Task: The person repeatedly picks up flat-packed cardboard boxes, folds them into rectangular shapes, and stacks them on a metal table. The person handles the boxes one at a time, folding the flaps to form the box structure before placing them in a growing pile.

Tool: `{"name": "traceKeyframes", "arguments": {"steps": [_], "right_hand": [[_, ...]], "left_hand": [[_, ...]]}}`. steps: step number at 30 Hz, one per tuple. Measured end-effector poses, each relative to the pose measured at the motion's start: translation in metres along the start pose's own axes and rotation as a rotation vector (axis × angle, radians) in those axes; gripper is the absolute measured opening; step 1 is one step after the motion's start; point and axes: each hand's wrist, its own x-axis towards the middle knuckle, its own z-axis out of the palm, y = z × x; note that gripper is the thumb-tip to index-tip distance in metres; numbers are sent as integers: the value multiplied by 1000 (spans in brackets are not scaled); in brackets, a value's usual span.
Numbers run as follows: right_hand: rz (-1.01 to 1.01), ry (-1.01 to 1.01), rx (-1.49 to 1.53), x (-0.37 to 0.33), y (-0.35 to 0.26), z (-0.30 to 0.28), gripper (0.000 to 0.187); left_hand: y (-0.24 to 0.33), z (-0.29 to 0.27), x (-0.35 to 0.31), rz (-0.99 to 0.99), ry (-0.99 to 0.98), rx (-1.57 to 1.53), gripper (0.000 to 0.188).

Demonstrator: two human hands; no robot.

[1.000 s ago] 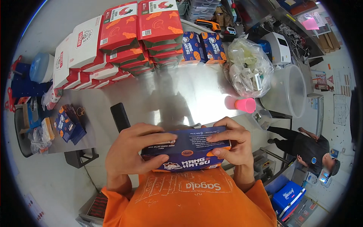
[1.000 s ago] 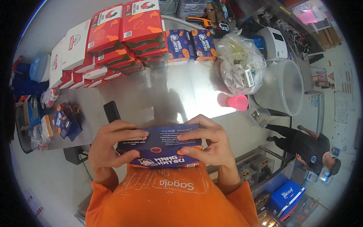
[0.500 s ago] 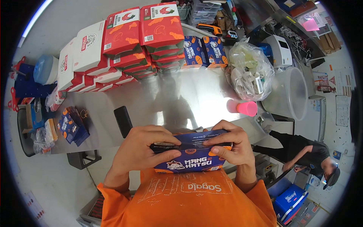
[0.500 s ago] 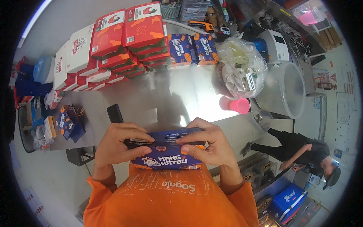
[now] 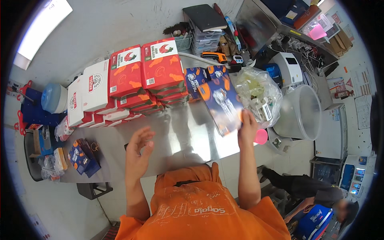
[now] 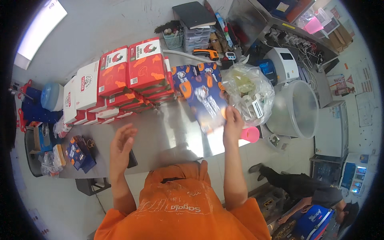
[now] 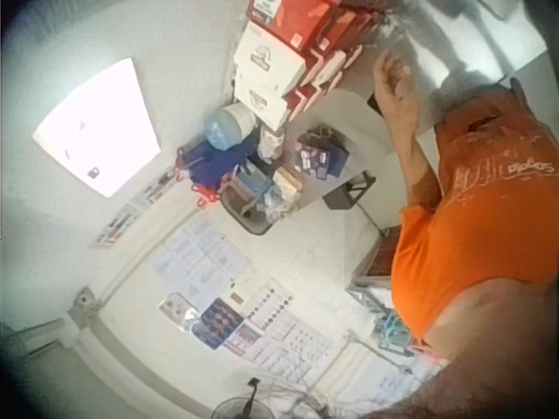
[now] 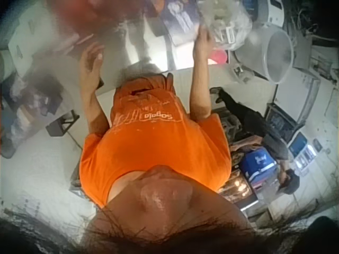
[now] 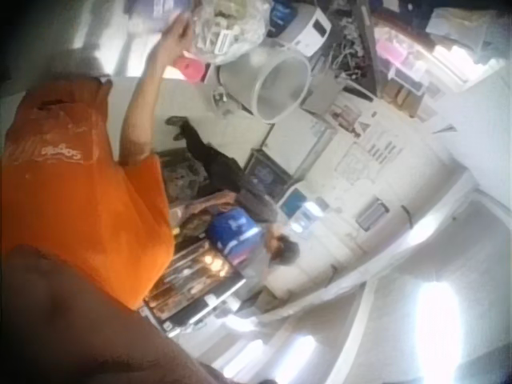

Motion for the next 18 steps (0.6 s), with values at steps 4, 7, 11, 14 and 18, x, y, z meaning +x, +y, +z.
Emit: {"name": "traceKeyframes", "arguments": {"steps": [4,7,11,14,18], "right_hand": [[138,81,252,69,49,92,35],[97,49,222,117,111,133,30],[-61,-80,-377,130,149,144,32],[-253,-162,-856,117,132,142,39],[-300,-262,-898,129,116,132,36]], "left_hand": [[-29,11,-12,-102,-81,48,34],[-45,25,-22,-124,-114,82,31],[-56,26,-38,-234,-79,46,30],[-66,22,-41,-318,-15,-6,28],[-68,21,-27,-260,-7,56,30]]}}
